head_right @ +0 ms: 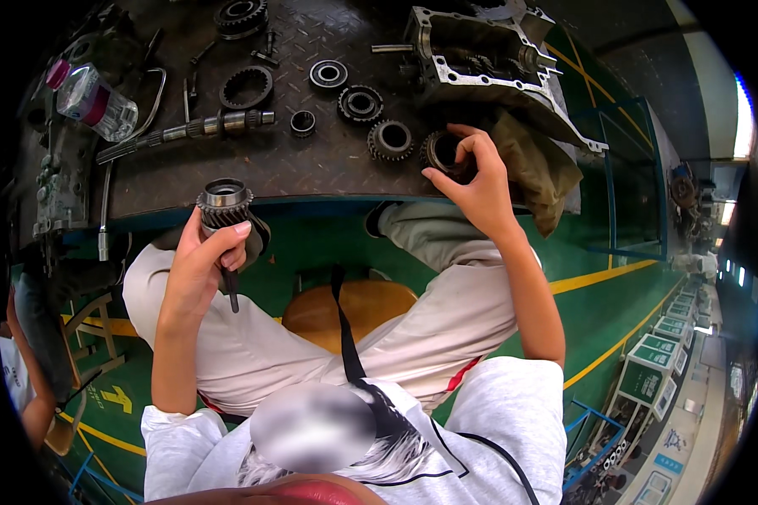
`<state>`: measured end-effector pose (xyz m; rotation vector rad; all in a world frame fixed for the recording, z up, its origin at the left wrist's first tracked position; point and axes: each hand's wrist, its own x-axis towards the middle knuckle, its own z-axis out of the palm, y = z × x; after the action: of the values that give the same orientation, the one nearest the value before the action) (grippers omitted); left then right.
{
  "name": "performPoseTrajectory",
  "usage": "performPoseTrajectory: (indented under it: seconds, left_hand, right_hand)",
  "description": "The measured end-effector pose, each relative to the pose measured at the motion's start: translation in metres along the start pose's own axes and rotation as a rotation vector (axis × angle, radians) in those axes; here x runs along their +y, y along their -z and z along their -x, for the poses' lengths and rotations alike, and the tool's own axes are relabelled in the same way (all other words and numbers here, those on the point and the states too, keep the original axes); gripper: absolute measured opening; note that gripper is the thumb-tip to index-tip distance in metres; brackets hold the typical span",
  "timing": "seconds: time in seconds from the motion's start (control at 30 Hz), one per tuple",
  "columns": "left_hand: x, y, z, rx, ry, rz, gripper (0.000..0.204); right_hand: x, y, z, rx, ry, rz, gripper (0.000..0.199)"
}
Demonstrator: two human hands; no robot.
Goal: The person assembles transmission components by picking up various gears, synchronizer rings, and bearings from the workbench and fitting them together by hand.
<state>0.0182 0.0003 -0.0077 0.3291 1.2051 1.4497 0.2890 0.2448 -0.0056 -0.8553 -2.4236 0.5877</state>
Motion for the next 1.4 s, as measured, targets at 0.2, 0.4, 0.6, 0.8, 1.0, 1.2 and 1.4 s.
performPoseTrajectory:
  seconds: [0.2, 0.4, 0.6, 0.8, 1.0, 1.2, 1.4]
  left_hand:
    - [-0.001, 0.001, 0.0, 0.011, -0.007, -0.001, 0.042]
    - [0.0, -0.001, 0.0, -0.004, -0.011, 0.004, 0.042]
    - [0.001, 0.0, 0.0, -0.012, -0.01, -0.002, 0.041]
    - [0.0, -0.001, 0.0, -0.012, -0.02, -0.003, 0.041]
    - [0.001, 0.0, 0.001, -0.012, -0.025, 0.005, 0.041]
    - [0.0, 0.003, 0.001, -0.02, -0.025, 0.022, 0.04]
    - [0.003, 0.0, 0.004, -0.013, -0.012, 0.011, 0.04]
  right_hand:
    - [-0.01, 0.0, 0.003, 0.024, -0.19, -0.112, 0.044]
    - [-0.012, 0.006, -0.002, -0.011, -0.154, 0.011, 0.057]
    - [-0.013, 0.002, -0.001, 0.009, -0.143, 0.04, 0.062]
    - [-0.009, 0.002, 0.0, 0.004, -0.227, -0.013, 0.061]
    - [-0.016, 0.0, -0.001, 0.016, -0.246, -0.001, 0.064]
    - [-0.017, -0.001, 0.001, -0.014, -0.256, 0.053, 0.068]
    - [-0.033, -0.007, -0.005, 0.155, -0.11, -0.037, 0.066]
